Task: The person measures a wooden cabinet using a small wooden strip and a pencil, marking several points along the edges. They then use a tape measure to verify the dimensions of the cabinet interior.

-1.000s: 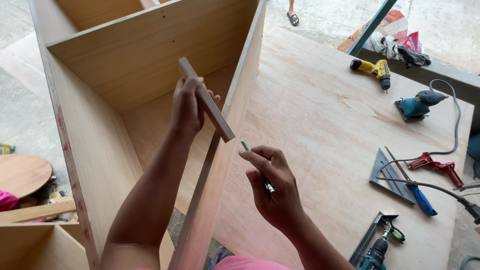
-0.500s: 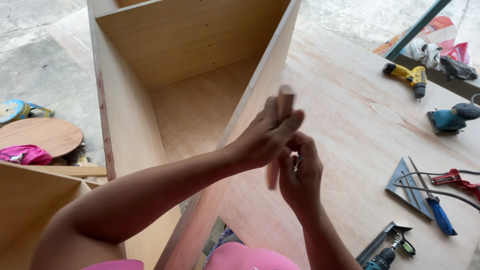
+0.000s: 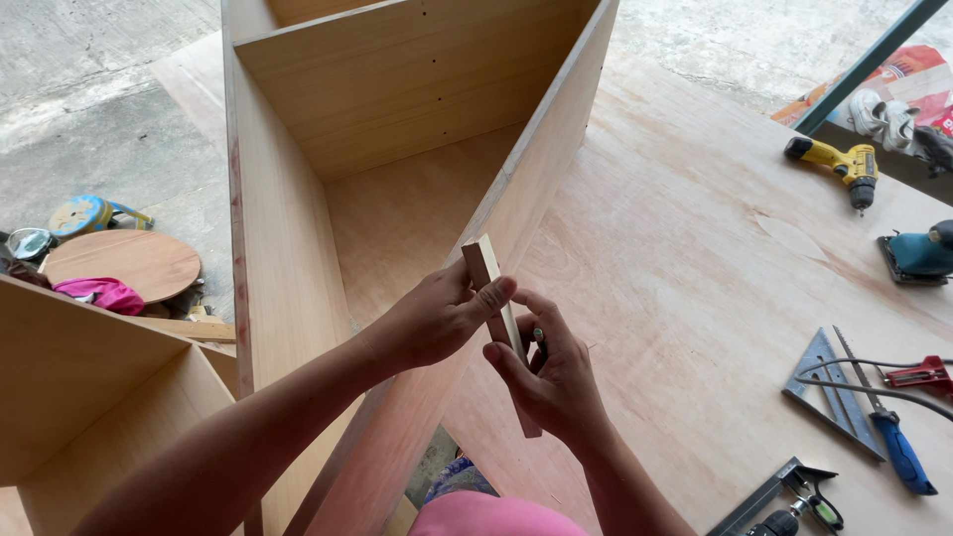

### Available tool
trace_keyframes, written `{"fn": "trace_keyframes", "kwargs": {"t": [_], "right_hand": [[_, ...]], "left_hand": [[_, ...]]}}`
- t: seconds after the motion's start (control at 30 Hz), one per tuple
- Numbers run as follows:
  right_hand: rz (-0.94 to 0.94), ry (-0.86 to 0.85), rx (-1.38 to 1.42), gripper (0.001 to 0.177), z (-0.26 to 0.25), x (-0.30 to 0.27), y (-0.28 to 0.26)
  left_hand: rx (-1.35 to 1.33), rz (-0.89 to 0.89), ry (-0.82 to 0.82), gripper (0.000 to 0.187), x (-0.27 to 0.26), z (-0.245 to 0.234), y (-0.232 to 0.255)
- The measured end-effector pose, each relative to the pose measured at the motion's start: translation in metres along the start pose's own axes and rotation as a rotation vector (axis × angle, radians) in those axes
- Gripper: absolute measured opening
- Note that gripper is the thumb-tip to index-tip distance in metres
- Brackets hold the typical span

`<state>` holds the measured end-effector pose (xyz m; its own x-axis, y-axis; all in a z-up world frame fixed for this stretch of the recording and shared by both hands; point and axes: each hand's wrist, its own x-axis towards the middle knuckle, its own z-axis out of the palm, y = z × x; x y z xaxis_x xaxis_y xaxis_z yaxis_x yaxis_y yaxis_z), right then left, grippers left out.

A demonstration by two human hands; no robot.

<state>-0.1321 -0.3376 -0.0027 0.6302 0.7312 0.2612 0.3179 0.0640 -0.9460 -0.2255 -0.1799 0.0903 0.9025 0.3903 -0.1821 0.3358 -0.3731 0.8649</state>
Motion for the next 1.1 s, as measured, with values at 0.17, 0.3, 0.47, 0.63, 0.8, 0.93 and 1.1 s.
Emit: {"fn": "trace_keyframes", "kwargs": {"t": [0.17,0.3,0.47,0.63,0.8,0.93,1.1], "right_hand": [[0.085,-0.102,-0.141,0.05,0.005,-0.006,-0.034],[0.167,-0.128,-0.139,0.054,0.014,-0.007,-0.031],[0.196,-0.151,-0.108,0.053,0.026,-0.006,-0.035],[0.196,-0.143,-0.099,0.053,0.037,-0.003,-0.037],[0.123,-0.155,-0.117,0.048,0.046,0.0,-0.032],[0.054,-0.164,-0.072,0.049,0.052,0.003,-0.033],[0.099,-0.158,-0.129,0.028,0.059,0.002,-0.026]], "left_hand": [[0.187,0.126,0.06,0.061,0.005,0.003,-0.035],[0.21,0.453,0.15,0.065,0.014,0.007,-0.064],[0.231,0.419,0.196,0.063,0.012,0.009,-0.061],[0.16,0.422,0.194,0.069,0.013,0.006,-0.068],[0.112,0.387,0.203,0.051,0.015,0.004,-0.075],[0.05,0.366,0.203,0.049,0.013,-0.001,-0.073],[-0.053,0.361,0.212,0.04,0.011,-0.006,-0.071]]}}
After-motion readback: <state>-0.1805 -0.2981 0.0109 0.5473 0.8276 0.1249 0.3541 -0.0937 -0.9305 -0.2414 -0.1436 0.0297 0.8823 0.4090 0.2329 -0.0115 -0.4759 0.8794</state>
